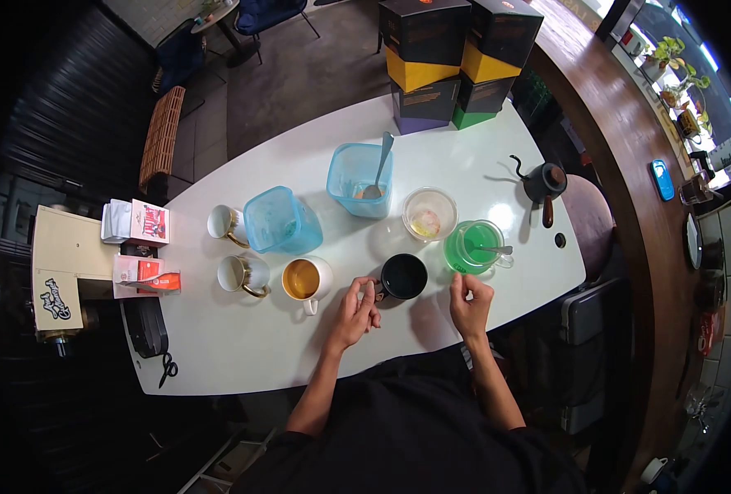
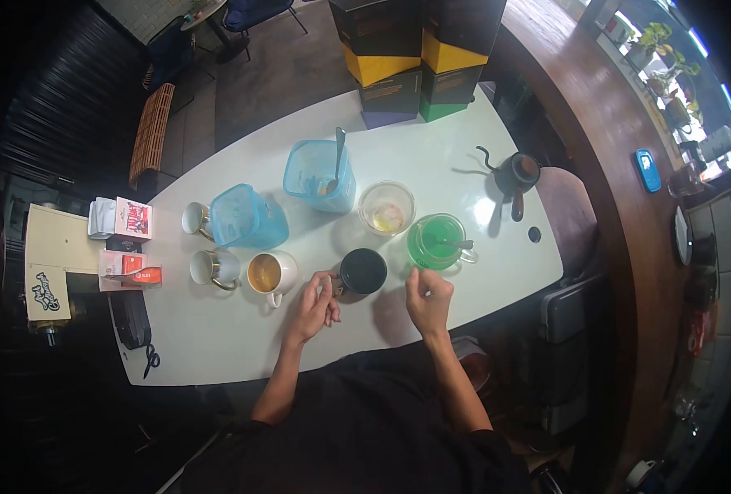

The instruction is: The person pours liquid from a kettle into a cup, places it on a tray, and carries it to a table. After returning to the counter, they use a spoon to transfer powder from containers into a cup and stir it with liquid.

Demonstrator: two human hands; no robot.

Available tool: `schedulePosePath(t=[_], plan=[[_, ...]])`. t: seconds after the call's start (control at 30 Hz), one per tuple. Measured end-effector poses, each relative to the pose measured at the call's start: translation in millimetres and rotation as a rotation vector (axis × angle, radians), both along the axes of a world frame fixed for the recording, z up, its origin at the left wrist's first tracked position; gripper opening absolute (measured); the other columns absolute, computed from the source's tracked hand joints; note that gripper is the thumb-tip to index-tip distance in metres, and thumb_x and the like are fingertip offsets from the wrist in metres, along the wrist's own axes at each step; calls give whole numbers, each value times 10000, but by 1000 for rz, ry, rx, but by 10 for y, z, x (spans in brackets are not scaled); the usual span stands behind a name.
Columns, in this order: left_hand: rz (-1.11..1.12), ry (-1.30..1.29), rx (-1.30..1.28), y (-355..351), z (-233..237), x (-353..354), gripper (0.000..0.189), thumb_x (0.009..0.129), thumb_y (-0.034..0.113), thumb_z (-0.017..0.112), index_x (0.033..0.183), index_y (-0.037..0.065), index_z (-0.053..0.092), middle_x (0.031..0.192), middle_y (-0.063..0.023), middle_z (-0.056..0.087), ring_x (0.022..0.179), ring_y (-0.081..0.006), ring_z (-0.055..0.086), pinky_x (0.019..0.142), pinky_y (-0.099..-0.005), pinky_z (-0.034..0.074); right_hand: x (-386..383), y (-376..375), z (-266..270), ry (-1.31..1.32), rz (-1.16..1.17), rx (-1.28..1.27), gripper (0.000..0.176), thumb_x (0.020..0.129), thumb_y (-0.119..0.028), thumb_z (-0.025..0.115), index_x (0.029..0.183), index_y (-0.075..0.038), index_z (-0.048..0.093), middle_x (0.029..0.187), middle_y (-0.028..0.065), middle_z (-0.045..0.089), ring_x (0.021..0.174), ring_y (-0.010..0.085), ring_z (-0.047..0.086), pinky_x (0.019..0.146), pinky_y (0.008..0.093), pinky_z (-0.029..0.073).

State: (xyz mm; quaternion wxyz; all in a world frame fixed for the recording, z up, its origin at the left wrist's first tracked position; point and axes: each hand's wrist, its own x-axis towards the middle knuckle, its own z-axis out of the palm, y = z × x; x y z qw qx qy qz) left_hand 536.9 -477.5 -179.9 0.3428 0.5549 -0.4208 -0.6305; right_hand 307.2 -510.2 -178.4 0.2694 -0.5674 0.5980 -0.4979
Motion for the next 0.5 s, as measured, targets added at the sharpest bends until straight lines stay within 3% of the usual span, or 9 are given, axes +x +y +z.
schedulePosePath(t=[0.1,0.17,0.3,0.33,0.37,0.43,0.47,0.5], plan=[[23,-14,21,5,36,-34,484,1024,448,399,1294,47,424,697,-58,614,497,-80,532,423,-215,379,-9,-16,13,22,129,58,353,869,-62,627,576,27,452,496,117,410,446,183,361,468,345,322],[23,-5,-30,4,167,-109,562,1041,443,337,1433,41,337,659,-102,642,474,-83,531,492,-207,454,-16,-41,26,38,251,194,369,868,-86,639,569,28,454,499,121,429,445,188,380,468,344,327],[36,82,-64,75,5,-113,619,1044,461,280,1501,47,236,741,-139,683,485,-89,553,526,-214,496,53,-77,110,15,372,264,296,883,-159,662,711,23,503,572,131,495,493,215,457,505,353,389],[31,69,-68,85,6,-132,628,1042,473,253,1504,49,229,776,-143,691,500,-92,565,535,-218,506,31,-79,57,66,454,301,291,943,-235,605,841,15,496,610,134,523,527,226,503,534,355,423],[27,54,-73,98,6,-151,637,1041,484,226,1508,51,221,812,-147,700,515,-95,577,544,-221,515,47,-77,56,74,481,293,291,943,-235,605,841,15,496,610,134,523,527,226,503,534,355,423],[60,64,-88,112,-53,-208,647,1038,494,220,1512,54,207,829,-138,704,537,-98,591,550,-225,514,85,-85,62,-34,549,424,298,1019,-254,490,867,-4,429,613,69,520,530,114,479,505,286,392],[64,73,-95,117,-78,-229,656,1036,504,214,1516,58,193,846,-128,708,559,-100,605,555,-229,513,76,-104,15,-5,603,446,293,1050,-277,399,906,-22,398,619,78,538,531,129,522,512,286,423],[90,72,-106,121,-86,-250,656,1036,504,214,1516,58,193,846,-128,708,559,-100,605,555,-229,513,74,-133,-23,4,629,437,293,1050,-277,399,906,-22,398,619,78,538,531,129,522,512,286,423]])
